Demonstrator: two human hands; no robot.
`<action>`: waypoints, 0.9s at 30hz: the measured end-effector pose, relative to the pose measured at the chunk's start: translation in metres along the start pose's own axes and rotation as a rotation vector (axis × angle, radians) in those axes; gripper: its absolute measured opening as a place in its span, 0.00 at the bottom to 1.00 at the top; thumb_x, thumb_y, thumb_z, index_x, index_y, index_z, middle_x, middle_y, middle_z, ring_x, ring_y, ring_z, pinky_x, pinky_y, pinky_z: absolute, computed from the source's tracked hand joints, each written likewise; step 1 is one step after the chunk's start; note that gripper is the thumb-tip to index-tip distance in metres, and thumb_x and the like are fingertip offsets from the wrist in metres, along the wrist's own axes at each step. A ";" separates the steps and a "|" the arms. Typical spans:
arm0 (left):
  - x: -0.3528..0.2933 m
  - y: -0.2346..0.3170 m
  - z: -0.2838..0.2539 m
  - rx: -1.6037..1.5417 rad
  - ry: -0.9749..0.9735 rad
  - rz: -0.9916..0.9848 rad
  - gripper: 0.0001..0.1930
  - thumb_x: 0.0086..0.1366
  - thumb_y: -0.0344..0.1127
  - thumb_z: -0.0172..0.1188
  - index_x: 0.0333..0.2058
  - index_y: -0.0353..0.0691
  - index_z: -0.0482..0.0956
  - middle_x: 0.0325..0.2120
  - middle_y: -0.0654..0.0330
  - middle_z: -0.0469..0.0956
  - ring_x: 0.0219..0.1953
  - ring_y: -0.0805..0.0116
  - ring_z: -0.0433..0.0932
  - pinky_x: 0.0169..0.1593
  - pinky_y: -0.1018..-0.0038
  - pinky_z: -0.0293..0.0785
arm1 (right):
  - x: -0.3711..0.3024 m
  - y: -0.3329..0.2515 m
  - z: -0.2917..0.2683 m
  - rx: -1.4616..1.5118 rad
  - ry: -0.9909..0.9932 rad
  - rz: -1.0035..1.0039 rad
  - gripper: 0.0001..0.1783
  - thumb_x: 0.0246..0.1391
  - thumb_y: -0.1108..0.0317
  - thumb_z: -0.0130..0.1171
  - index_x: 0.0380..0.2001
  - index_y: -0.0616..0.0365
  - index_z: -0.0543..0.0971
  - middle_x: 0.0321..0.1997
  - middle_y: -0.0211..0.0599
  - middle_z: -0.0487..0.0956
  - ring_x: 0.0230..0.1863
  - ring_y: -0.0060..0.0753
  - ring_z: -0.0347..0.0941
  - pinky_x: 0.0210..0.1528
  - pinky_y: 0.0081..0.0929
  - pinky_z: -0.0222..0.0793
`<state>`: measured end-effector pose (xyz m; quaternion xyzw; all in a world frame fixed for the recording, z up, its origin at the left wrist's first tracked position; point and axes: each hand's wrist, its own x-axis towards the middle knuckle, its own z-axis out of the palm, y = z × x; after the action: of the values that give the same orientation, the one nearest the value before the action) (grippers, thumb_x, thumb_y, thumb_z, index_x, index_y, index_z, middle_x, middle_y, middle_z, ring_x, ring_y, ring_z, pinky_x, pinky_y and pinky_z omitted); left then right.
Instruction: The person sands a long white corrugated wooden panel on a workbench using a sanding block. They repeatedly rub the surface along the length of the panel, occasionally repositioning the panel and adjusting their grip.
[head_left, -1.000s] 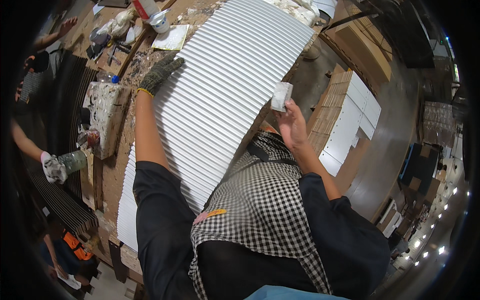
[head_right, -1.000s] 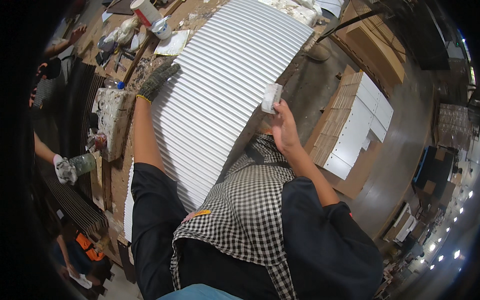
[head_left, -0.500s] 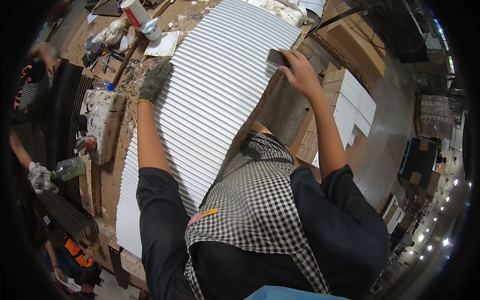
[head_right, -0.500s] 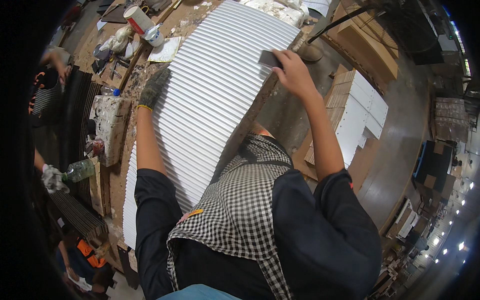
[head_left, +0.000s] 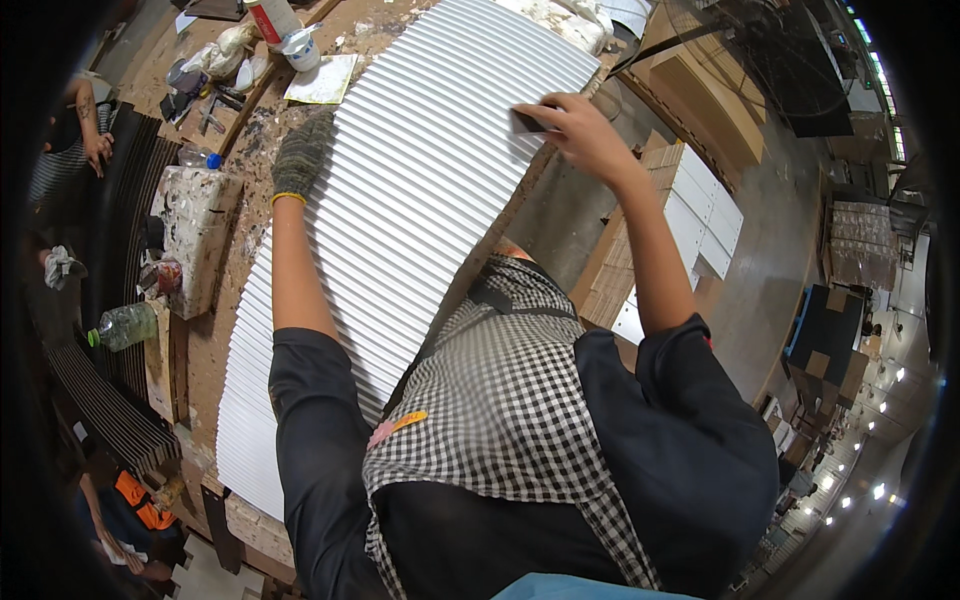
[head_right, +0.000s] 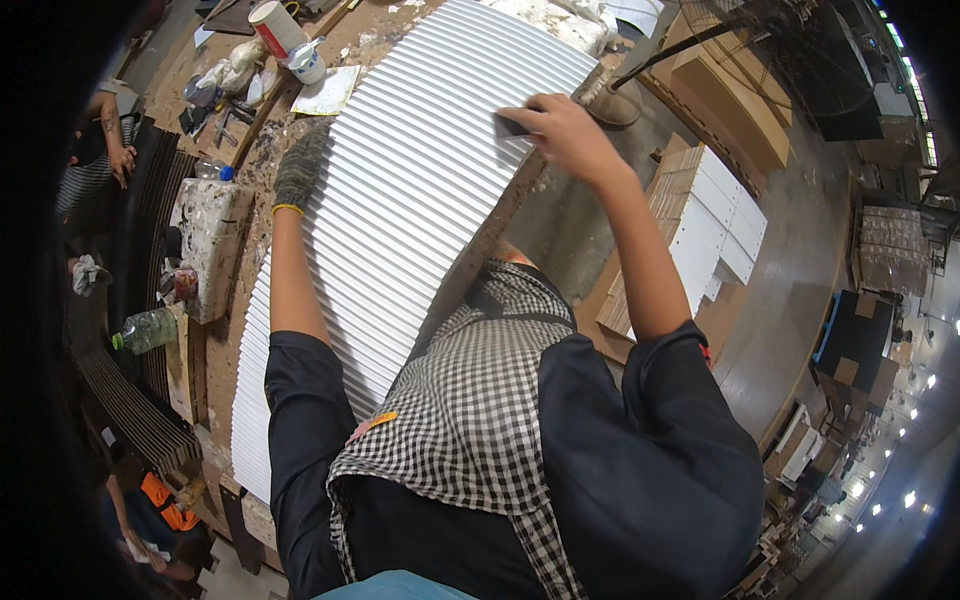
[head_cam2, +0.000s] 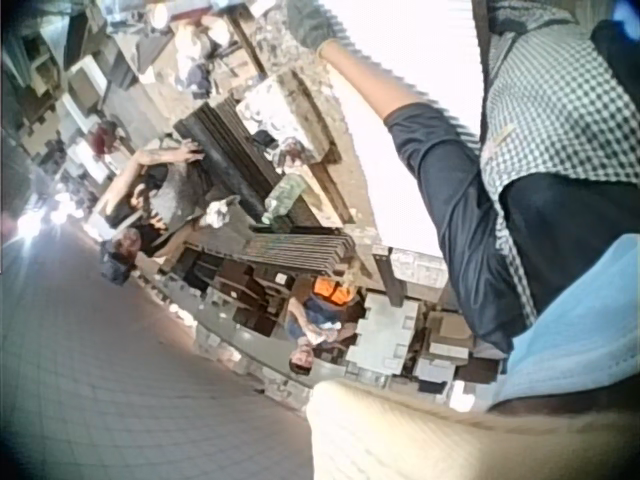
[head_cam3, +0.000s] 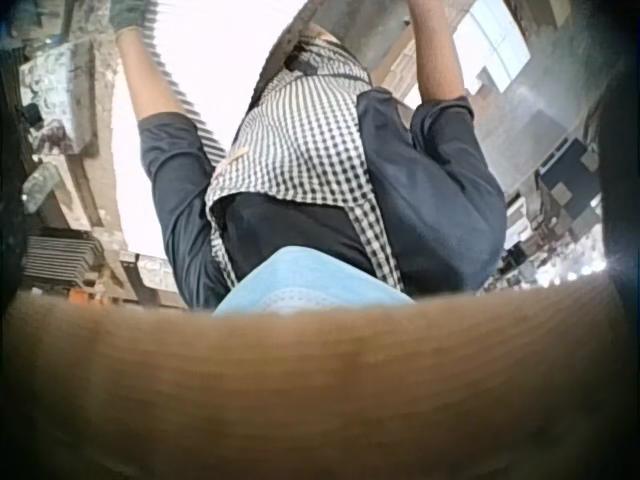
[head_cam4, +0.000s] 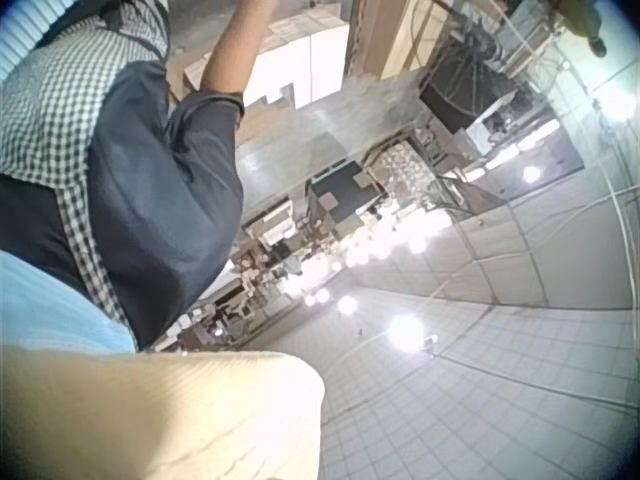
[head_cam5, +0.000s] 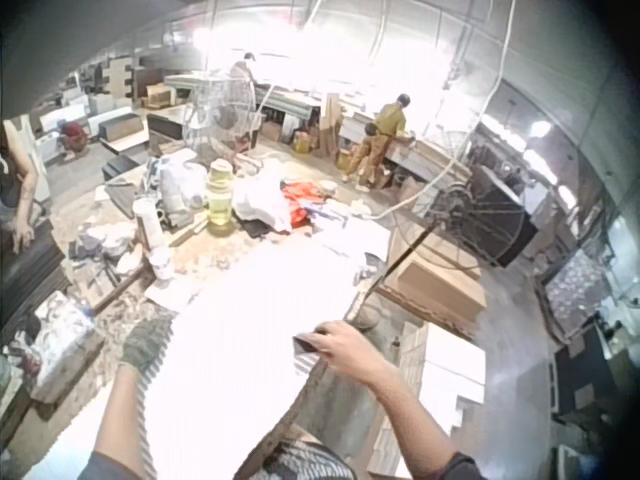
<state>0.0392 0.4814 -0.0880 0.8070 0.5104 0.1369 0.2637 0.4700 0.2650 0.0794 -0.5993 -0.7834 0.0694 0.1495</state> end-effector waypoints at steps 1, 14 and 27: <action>0.001 0.004 -0.003 -0.011 -0.011 -0.002 0.25 0.79 0.46 0.45 0.66 0.40 0.75 0.65 0.51 0.76 0.67 0.54 0.75 0.70 0.63 0.68 | 0.005 -0.002 0.009 0.013 0.053 -0.059 0.36 0.53 0.82 0.62 0.65 0.39 0.79 0.53 0.39 0.80 0.55 0.46 0.76 0.60 0.41 0.74; -0.003 0.015 -0.009 0.173 -0.083 -0.008 0.25 0.78 0.42 0.42 0.69 0.44 0.72 0.69 0.55 0.72 0.68 0.56 0.72 0.73 0.63 0.65 | -0.006 -0.023 0.012 -0.022 0.012 0.007 0.34 0.56 0.73 0.67 0.64 0.27 0.79 0.57 0.35 0.80 0.59 0.41 0.76 0.63 0.40 0.74; -0.010 0.007 -0.008 0.193 -0.023 0.016 0.25 0.79 0.44 0.44 0.67 0.42 0.74 0.66 0.55 0.75 0.67 0.56 0.74 0.71 0.62 0.67 | -0.028 -0.013 0.014 -0.152 -0.069 -0.100 0.34 0.54 0.79 0.66 0.61 0.29 0.83 0.57 0.37 0.79 0.59 0.42 0.75 0.62 0.40 0.73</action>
<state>0.0364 0.4720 -0.0768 0.8342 0.5118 0.0797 0.1893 0.4601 0.2350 0.0661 -0.5663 -0.8200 0.0227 0.0799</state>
